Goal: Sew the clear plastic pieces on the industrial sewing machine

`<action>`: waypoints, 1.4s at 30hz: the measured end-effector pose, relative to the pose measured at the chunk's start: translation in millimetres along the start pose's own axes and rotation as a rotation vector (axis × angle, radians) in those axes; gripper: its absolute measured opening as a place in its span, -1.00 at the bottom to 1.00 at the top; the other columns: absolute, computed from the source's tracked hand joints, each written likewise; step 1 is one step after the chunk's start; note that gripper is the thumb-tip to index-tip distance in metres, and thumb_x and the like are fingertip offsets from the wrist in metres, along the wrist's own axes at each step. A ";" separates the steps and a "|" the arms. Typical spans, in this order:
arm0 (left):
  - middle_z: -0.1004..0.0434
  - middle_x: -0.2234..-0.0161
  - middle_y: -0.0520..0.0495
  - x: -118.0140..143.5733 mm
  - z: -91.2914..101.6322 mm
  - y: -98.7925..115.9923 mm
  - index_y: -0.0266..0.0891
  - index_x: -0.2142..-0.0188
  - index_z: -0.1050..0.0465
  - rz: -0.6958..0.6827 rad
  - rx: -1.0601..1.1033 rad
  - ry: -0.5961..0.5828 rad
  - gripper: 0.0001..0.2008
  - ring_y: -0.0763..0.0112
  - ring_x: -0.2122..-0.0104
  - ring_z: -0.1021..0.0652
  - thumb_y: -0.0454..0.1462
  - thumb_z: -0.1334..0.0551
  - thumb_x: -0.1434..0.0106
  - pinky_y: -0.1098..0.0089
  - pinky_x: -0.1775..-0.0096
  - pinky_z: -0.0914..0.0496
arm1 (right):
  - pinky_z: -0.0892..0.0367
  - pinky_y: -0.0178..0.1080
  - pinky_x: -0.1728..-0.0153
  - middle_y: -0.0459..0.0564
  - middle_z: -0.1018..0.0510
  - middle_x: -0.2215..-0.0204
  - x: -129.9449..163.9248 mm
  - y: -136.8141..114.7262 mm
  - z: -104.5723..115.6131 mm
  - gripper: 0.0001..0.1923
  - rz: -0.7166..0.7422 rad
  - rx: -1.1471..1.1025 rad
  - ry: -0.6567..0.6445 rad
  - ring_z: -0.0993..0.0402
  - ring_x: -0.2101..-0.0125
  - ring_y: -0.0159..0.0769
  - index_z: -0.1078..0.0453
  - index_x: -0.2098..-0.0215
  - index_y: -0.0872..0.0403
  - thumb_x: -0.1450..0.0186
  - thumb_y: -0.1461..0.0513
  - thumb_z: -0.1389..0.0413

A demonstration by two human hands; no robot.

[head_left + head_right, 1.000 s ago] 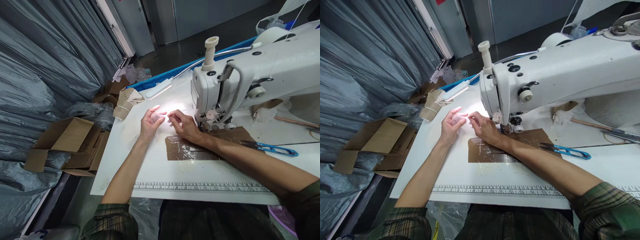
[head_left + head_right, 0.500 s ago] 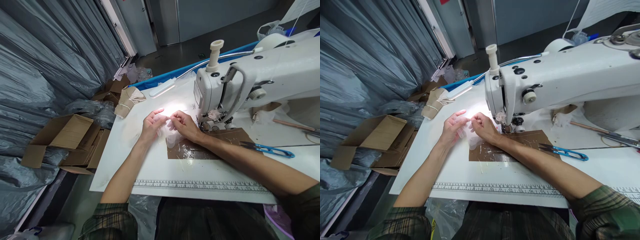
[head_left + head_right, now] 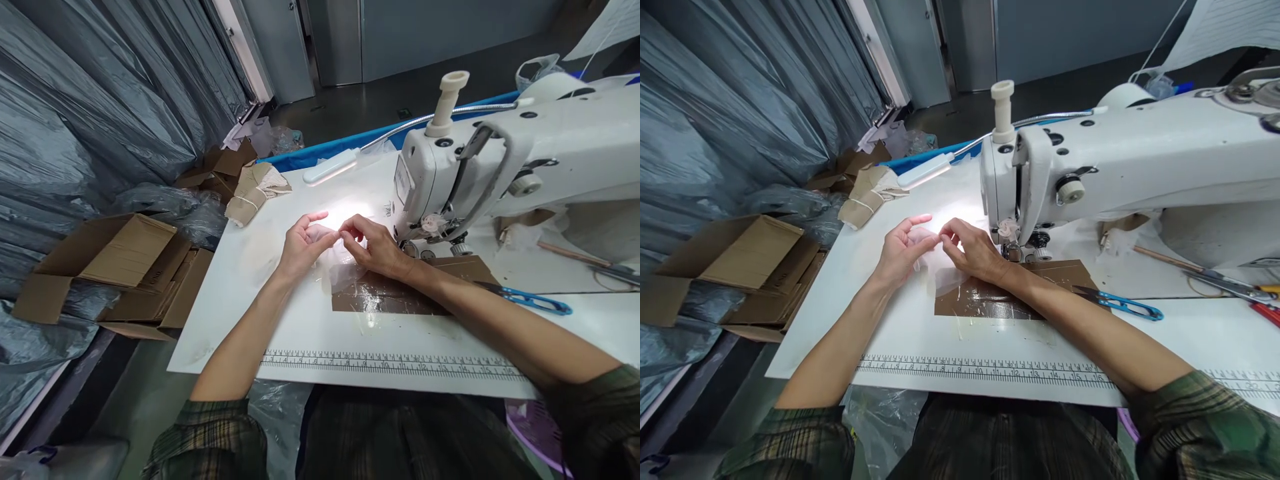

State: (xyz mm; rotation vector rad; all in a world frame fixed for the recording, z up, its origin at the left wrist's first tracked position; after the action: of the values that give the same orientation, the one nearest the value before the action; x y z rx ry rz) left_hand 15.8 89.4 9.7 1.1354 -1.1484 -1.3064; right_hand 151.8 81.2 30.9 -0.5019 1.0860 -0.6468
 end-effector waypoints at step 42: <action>-0.62 0.30 -0.05 -2.8 0.3 -8.4 -0.24 0.03 -0.42 -0.013 0.130 -0.016 -0.45 0.43 0.33 -0.58 -0.20 -0.48 0.00 0.37 0.14 -0.41 | -0.20 -0.29 0.43 -0.12 -0.40 0.50 8.6 8.9 0.1 -0.91 -0.178 -0.075 0.000 -0.31 0.47 -0.35 -0.25 0.37 0.04 -0.27 0.20 -0.06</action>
State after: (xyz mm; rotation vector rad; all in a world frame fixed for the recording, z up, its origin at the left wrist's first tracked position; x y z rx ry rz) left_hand 14.8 92.5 1.5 1.2306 -1.2543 -1.2670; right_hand 156.7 81.5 19.5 -0.6688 1.0758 -0.7636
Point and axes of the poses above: each hand's wrist, its own x-axis away from the middle knuckle, its own z-axis out of the back of the hand, y = z × x, the point moved 9 cm from there along -x, towards the middle knuckle
